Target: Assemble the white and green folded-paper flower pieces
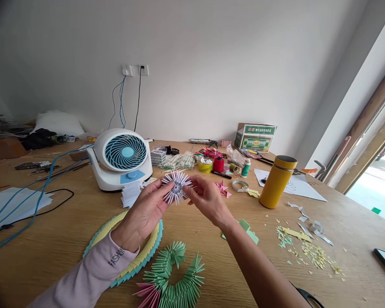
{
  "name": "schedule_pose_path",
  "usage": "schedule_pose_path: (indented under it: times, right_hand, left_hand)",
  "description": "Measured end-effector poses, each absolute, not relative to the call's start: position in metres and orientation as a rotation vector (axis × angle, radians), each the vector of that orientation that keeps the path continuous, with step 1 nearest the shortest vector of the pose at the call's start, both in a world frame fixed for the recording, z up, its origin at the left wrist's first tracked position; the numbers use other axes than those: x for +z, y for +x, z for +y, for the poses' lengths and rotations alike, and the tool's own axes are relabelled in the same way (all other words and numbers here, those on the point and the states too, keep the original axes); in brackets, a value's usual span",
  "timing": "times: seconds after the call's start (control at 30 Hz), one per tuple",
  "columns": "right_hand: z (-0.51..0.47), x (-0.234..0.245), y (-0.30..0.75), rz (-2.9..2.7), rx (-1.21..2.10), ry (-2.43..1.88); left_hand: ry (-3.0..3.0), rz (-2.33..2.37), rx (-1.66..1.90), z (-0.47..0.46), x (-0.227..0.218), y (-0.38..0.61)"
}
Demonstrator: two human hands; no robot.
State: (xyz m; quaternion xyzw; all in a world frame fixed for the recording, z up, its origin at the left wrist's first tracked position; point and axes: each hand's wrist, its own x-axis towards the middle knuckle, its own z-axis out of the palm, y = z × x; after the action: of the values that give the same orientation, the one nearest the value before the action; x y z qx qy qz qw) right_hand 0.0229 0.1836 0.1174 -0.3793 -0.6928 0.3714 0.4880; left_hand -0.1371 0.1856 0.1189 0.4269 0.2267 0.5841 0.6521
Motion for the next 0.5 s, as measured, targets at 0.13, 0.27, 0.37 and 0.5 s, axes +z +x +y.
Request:
schedule_pose_path:
  times: [0.13, 0.27, 0.37, 0.5]
  right_hand:
    - [0.186, 0.114, 0.025, -1.709, 0.891, -0.941]
    - [0.189, 0.107, 0.026, -1.699, 0.931, -0.952]
    - [0.190, 0.098, 0.027, -1.682, 1.001, -0.943]
    - [0.188, 0.086, 0.032, -1.599, 1.019, -0.945]
  left_hand:
    - [0.984, 0.573, 1.290, 0.189, 0.115, -0.139]
    - [0.989, 0.587, 1.299, 0.193, 0.107, -0.138]
    - [0.956, 0.586, 1.277, 0.194, 0.100, -0.133]
    - [0.930, 0.623, 1.205, 0.191, 0.093, -0.126]
